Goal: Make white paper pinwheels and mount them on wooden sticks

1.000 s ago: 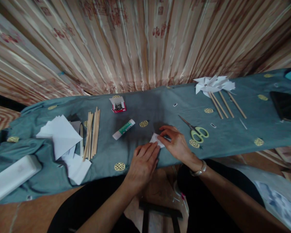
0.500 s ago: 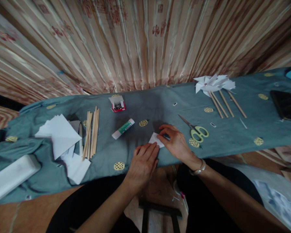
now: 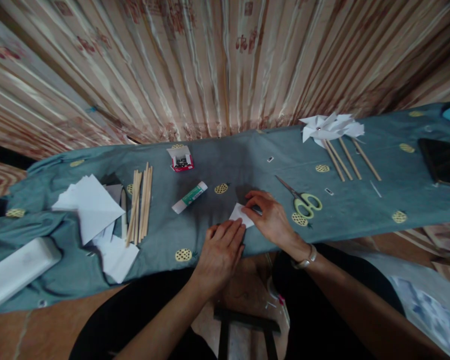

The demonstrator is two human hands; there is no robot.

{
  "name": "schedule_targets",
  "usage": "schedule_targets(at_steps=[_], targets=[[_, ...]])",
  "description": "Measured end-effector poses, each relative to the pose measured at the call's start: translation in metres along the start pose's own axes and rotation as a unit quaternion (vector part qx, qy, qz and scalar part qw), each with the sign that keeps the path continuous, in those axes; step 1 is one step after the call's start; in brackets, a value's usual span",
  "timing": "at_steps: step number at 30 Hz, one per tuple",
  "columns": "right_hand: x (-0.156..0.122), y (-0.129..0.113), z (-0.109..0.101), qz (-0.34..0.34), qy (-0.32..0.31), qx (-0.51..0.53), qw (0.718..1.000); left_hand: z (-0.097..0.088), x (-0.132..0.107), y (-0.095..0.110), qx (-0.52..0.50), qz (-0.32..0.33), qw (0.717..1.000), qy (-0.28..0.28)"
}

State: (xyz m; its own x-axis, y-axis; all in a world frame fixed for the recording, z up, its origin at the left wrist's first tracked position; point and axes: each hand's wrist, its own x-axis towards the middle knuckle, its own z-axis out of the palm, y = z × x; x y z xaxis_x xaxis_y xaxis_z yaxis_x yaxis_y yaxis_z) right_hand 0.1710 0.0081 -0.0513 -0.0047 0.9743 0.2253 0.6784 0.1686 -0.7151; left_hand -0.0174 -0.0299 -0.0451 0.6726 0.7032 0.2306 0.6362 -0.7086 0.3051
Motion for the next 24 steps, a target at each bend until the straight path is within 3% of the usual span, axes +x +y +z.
schedule_targets(at_steps=[8, 15, 24], targets=[[-0.002, -0.001, -0.001, -0.02, -0.004, -0.025, 0.999, -0.001, 0.0, 0.0, 0.012, 0.003, 1.0, -0.007], [-0.025, -0.007, -0.01, -0.075, -0.001, -0.062, 0.995, -0.004, 0.001, 0.002, 0.016, 0.001, 1.0, -0.011], [-0.037, 0.004, -0.013, -0.065, 0.002, -0.097, 0.993, -0.006, 0.002, 0.003, 0.022, 0.004, 1.0, -0.007]])
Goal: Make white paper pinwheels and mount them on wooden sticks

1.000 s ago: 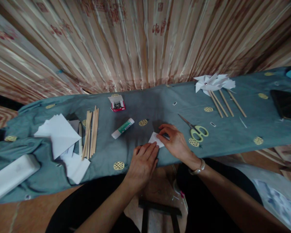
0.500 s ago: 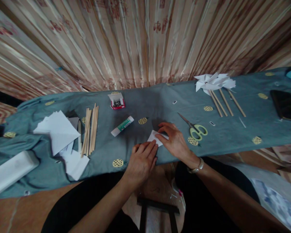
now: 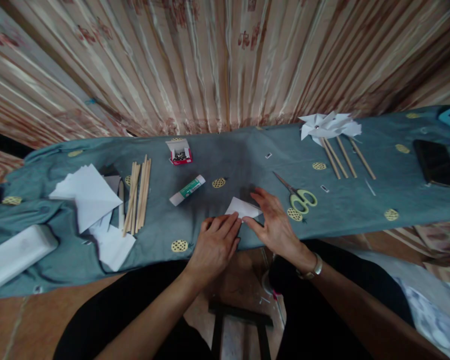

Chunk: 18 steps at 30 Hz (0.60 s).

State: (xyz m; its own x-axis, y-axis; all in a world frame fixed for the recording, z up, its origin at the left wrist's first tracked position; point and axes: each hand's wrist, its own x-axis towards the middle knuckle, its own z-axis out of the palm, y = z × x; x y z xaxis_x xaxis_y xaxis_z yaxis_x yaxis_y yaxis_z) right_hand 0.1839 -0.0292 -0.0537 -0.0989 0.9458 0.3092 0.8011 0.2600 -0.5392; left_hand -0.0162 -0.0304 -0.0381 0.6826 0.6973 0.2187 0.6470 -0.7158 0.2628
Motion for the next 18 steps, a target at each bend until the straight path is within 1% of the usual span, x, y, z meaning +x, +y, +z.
schedule_targets(at_steps=[6, 10, 13, 18], targets=[[-0.003, 0.018, -0.011, 0.023, 0.017, -0.009, 1.0, -0.001, -0.001, -0.001, 0.005, 0.003, 1.0, 0.002], [-0.005, 0.03, -0.018, 0.023, 0.021, -0.007, 0.999, -0.002, -0.008, -0.005, 0.001, -0.003, 1.0, 0.002], [-0.006, 0.034, -0.018, 0.017, 0.019, -0.01, 1.0, -0.005, -0.016, -0.011, 0.008, -0.007, 1.0, 0.02], [-0.007, 0.032, -0.016, 0.01, 0.024, -0.013, 1.0, -0.013, -0.029, -0.018, 0.022, -0.01, 0.998, 0.056]])
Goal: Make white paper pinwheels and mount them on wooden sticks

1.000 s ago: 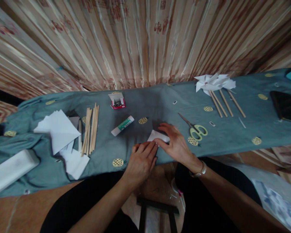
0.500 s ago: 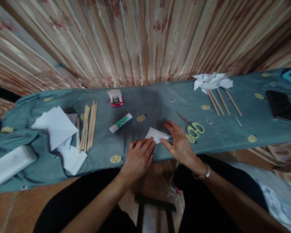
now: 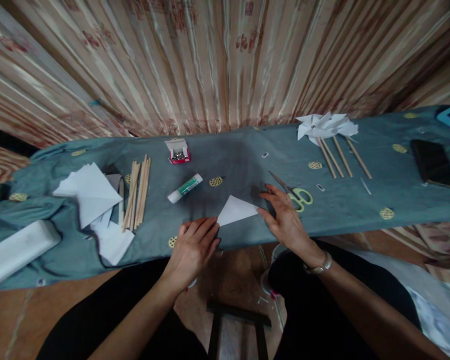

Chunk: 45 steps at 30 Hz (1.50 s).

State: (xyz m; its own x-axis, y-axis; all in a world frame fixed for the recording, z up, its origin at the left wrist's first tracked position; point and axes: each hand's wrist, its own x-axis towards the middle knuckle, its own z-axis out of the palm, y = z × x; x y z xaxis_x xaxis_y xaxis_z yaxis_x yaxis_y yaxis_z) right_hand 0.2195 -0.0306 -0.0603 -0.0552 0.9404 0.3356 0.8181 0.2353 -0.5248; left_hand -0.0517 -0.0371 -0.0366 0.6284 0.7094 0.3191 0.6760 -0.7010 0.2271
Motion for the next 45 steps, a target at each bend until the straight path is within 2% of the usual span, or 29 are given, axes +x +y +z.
schedule_targets(at_steps=[11, 17, 21, 26, 31, 33, 35, 39, 42, 45], targets=[[0.006, 0.0, -0.007, -0.004, -0.013, 0.023, 1.0, -0.004, -0.001, -0.001, 0.008, 0.015, 1.0, 0.016], [0.016, -0.018, -0.005, -0.014, -0.066, 0.03, 0.997, -0.004, 0.002, -0.005, -0.008, 0.014, 1.0, 0.017], [0.023, -0.027, -0.001, 0.025, -0.09, 0.057, 0.994, -0.003, 0.007, -0.008, -0.021, -0.008, 1.0, 0.011], [0.025, -0.035, -0.002, 0.078, -0.108, 0.142, 0.981, -0.001, 0.015, -0.005, -0.029, -0.036, 0.999, 0.017], [0.022, -0.041, 0.004, 0.178, -0.098, 0.291, 0.935, 0.0, 0.027, 0.005, -0.058, -0.032, 0.997, 0.034], [0.02, -0.042, 0.004, 0.194, -0.088, 0.327, 0.921, -0.001, 0.033, 0.009, -0.057, -0.029, 0.997, 0.041], [0.019, -0.044, 0.002, 0.181, -0.074, 0.308, 0.931, -0.003, 0.038, 0.012, -0.052, -0.032, 0.997, 0.04], [0.013, -0.049, -0.007, 0.098, -0.043, 0.202, 0.974, -0.005, 0.049, 0.016, -0.063, -0.043, 0.996, 0.041], [0.007, -0.053, -0.011, 0.035, -0.035, 0.168, 0.985, -0.003, 0.054, 0.018, -0.079, -0.048, 0.995, 0.041], [0.003, -0.051, -0.015, -0.027, -0.046, 0.139, 0.989, -0.001, 0.057, 0.018, -0.074, -0.024, 0.996, 0.046]])
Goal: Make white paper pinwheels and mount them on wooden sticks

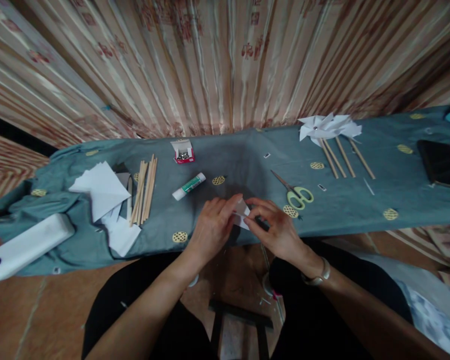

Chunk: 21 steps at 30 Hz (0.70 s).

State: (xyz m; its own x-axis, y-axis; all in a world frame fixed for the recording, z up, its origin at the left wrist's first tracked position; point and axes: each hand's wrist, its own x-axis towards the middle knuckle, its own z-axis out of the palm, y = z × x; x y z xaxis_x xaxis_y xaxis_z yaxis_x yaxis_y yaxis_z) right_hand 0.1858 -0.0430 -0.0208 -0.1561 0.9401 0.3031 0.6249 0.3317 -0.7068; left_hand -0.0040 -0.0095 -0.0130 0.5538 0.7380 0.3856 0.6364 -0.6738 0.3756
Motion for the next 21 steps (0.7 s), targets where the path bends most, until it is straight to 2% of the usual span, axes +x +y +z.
schedule_targets(at_steps=[5, 10, 14, 16, 21], targets=[[-0.003, 0.012, -0.014, -0.075, -0.04, -0.061, 0.995, -0.002, 0.003, -0.003, 0.028, 0.068, 0.997, 0.036], [-0.009, 0.021, -0.021, -0.119, -0.052, -0.107, 0.986, 0.0, -0.002, -0.012, -0.022, 0.062, 0.995, 0.076], [-0.017, 0.018, -0.021, -0.154, -0.076, -0.16, 0.972, 0.002, -0.013, -0.018, -0.045, 0.034, 0.998, 0.039], [-0.02, 0.014, -0.02, -0.169, -0.086, -0.182, 0.965, 0.001, -0.02, -0.018, -0.026, 0.027, 0.999, 0.01], [-0.025, 0.01, -0.016, -0.206, -0.095, -0.192, 0.955, -0.005, -0.033, -0.018, 0.031, 0.023, 0.999, -0.019]])
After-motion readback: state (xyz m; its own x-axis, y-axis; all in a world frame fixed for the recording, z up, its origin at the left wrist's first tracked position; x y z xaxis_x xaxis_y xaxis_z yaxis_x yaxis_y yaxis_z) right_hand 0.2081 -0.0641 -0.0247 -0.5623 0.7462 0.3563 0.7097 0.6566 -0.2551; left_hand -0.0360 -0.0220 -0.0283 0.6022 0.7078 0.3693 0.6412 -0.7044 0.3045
